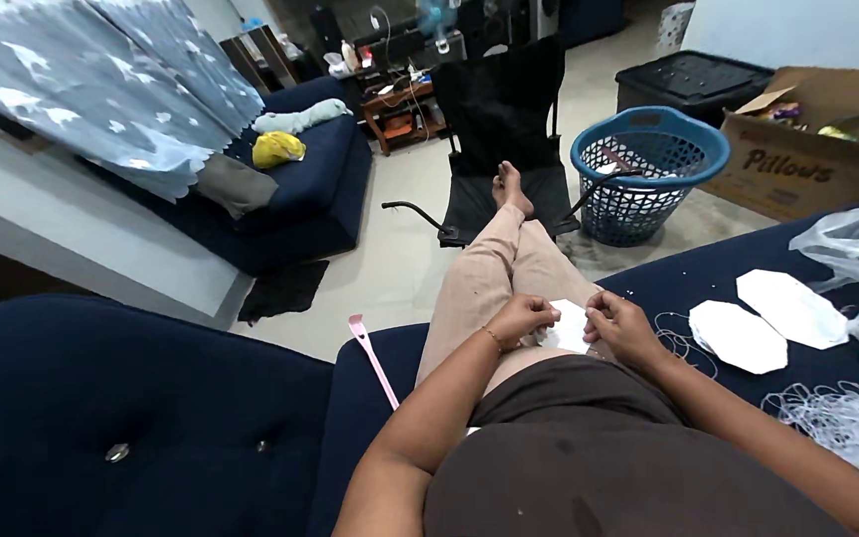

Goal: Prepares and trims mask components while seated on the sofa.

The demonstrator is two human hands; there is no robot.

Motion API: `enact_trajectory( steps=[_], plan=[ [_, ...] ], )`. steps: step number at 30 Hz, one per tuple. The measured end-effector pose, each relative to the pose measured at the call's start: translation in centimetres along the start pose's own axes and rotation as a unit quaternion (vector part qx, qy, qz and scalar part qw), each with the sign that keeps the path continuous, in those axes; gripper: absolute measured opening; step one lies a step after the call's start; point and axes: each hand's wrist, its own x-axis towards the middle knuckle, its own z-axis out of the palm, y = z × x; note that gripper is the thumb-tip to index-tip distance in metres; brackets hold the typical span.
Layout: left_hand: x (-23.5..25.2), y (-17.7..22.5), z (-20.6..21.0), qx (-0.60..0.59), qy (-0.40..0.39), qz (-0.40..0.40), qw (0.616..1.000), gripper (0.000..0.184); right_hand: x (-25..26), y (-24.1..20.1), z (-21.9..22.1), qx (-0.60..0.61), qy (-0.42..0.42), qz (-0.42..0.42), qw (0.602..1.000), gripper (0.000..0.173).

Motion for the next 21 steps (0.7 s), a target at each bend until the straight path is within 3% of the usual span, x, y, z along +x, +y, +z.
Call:
enact_trajectory(
  steps=[3,9,12,16,21],
  plan=[
    [-0.4,0.5,-0.1,-0.06,0.016,0.003,0.998,0.01,-0.4,0.1,0.0,-0.037,-0.004,-0.024,0.999,0.019],
    [-0.1,0.4,0.9,-0.201,0.099,0.027,0.974,0.012,-0.5,0.1,0.5,-0.182,-0.027,-0.253,0.95,0.014],
    [0.1,0.1,1.4,-0.108,0.104,0.048,0.988,0.013,-0.2,-0.4,0.4,-0.19,-0.052,-0.281,0.939,0.014],
    [0.3,0.2,1.6,0.158,0.044,0.08,0.983,0.021,-0.1,-0.4,0.8,-0.204,-0.021,-0.29,0.935,0.014],
    [0.6,0.4,1.8,0.201,0.018,0.078,0.976,0.021,0.2,-0.3,1.1,-0.203,0.009,-0.292,0.935,0.012]
  ],
)
